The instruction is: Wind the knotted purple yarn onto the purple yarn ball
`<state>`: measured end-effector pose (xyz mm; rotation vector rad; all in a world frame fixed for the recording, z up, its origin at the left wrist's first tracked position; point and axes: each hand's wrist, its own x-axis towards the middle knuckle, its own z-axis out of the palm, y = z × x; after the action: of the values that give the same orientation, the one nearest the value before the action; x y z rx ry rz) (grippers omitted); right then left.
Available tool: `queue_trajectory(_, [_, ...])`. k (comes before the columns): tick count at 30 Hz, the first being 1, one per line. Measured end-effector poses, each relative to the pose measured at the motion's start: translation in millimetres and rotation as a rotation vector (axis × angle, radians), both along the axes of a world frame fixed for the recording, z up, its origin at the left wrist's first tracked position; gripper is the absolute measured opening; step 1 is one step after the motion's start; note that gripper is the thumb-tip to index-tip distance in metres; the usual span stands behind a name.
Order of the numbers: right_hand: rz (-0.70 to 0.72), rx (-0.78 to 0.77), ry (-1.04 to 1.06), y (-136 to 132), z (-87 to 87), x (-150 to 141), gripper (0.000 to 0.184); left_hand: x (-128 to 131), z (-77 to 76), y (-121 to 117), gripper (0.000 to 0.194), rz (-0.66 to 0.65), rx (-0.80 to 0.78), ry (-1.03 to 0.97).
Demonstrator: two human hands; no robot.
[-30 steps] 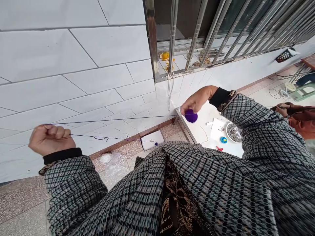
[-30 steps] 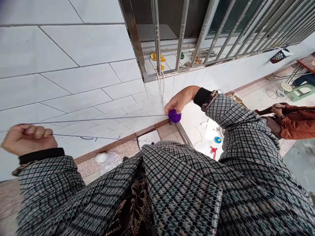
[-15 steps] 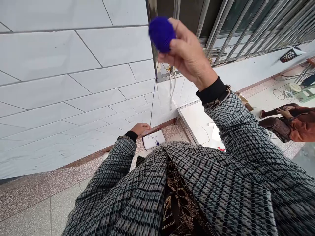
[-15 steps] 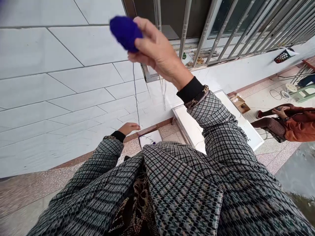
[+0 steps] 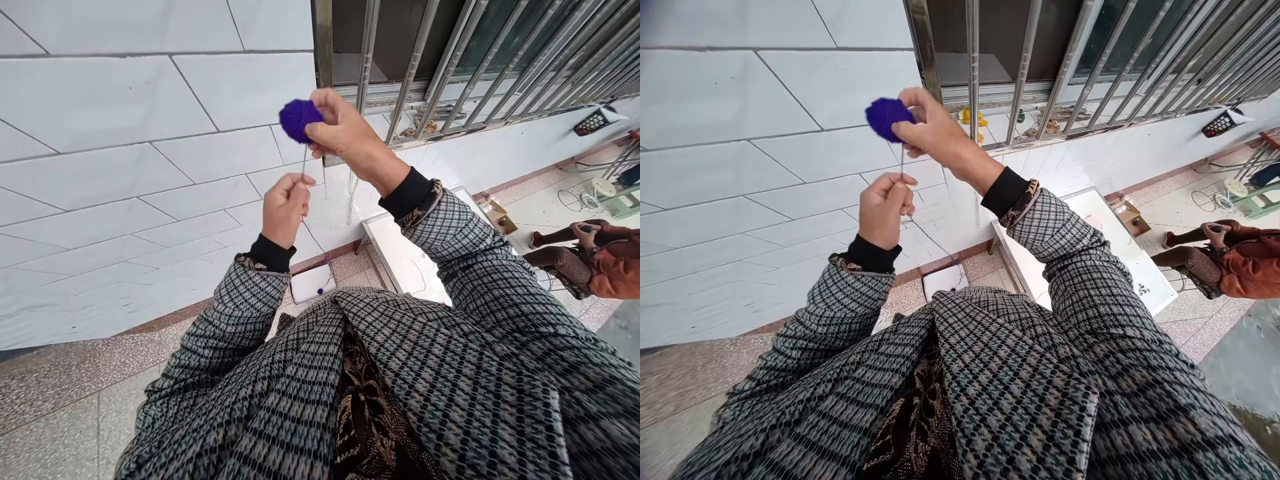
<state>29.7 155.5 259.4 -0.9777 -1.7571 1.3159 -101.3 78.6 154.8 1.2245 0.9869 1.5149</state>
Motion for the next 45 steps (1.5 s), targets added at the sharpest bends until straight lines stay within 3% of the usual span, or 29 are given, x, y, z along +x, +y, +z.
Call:
queue_trajectory(2, [-0.049,0.199,-0.153,11,-4.9,8,0.035,-5,2.1,-7,0.013,-0.032,-0.002,0.177])
queue_trajectory(3, [0.001,0.252,-0.254,15,-8.4,13,0.037,-11,4.4,-9,0.013,-0.060,0.002,0.258])
queue_trajectory(6, [0.454,0.180,-0.476,14,-19.6,33,0.034,-32,12.7,-9,0.013,-0.127,-0.001,0.410])
queue_trajectory(8, [0.730,0.097,-0.495,9,-23.4,44,0.037,-44,14.4,-5,0.013,-0.195,-0.028,0.413])
queue_trajectory(10, [0.787,0.075,-0.403,5,-21.9,50,0.047,-49,11.5,-3,0.015,-0.281,-0.054,0.323])
queue_trajectory(12, [0.673,0.073,-0.139,6,-16.2,48,0.052,-46,7.4,-4,0.020,-0.353,-0.077,0.196])
queue_trajectory(15, [0.367,0.042,0.339,16,-6.8,34,0.049,-32,6.9,-11,0.022,-0.436,-0.115,0.086])
queue_trajectory(20, [0.065,-0.095,0.505,27,-0.5,16,0.043,-21,12.5,-18,0.026,-0.542,-0.098,0.062])
queue_trajectory(24, [-0.050,-0.219,0.692,20,9.7,22,0.028,-26,0.4,-16,0.023,-0.480,-0.167,0.038])
queue_trajectory(27, [-0.094,-0.169,0.565,17,14.7,29,0.023,-26,-7.5,-17,0.021,-0.454,-0.205,0.040])
queue_trajectory(31, [-0.127,0.229,-0.052,18,3.8,37,0.031,-26,5.3,-22,0.030,-0.620,-0.111,0.120])
queue_trajectory(33, [0.051,0.327,-0.359,16,-4.3,45,0.035,-34,17.1,-22,0.036,-0.630,-0.046,0.122])
queue_trajectory(35, [0.439,0.216,-0.547,9,-9.2,56,0.034,-46,25.4,-18,0.041,-0.561,0.004,0.106])
queue_trajectory(37, [0.816,0.051,-0.492,-2,-9.6,65,0.035,-56,26.9,-13,0.043,-0.474,0.012,0.088])
queue_trajectory(39, [0.930,-0.020,-0.183,-11,-6.6,66,0.046,-60,23.2,-8,0.043,-0.437,-0.012,0.085])
queue_trajectory(40, [0.864,-0.022,0.023,-13,-4.6,62,0.052,-58,20.8,-6,0.042,-0.444,-0.028,0.089])
queue_trajectory(42, [0.582,0.001,0.364,-12,-0.7,48,0.056,-49,17.9,-5,0.039,-0.491,-0.057,0.095])
queue_trajectory(43, [0.418,0.019,0.446,-10,0.5,39,0.052,-43,18.2,-6,0.037,-0.516,-0.066,0.100])
queue_trajectory(45, [0.157,0.087,0.372,-3,0.9,23,0.037,-32,23.0,-9,0.032,-0.551,-0.070,0.124])
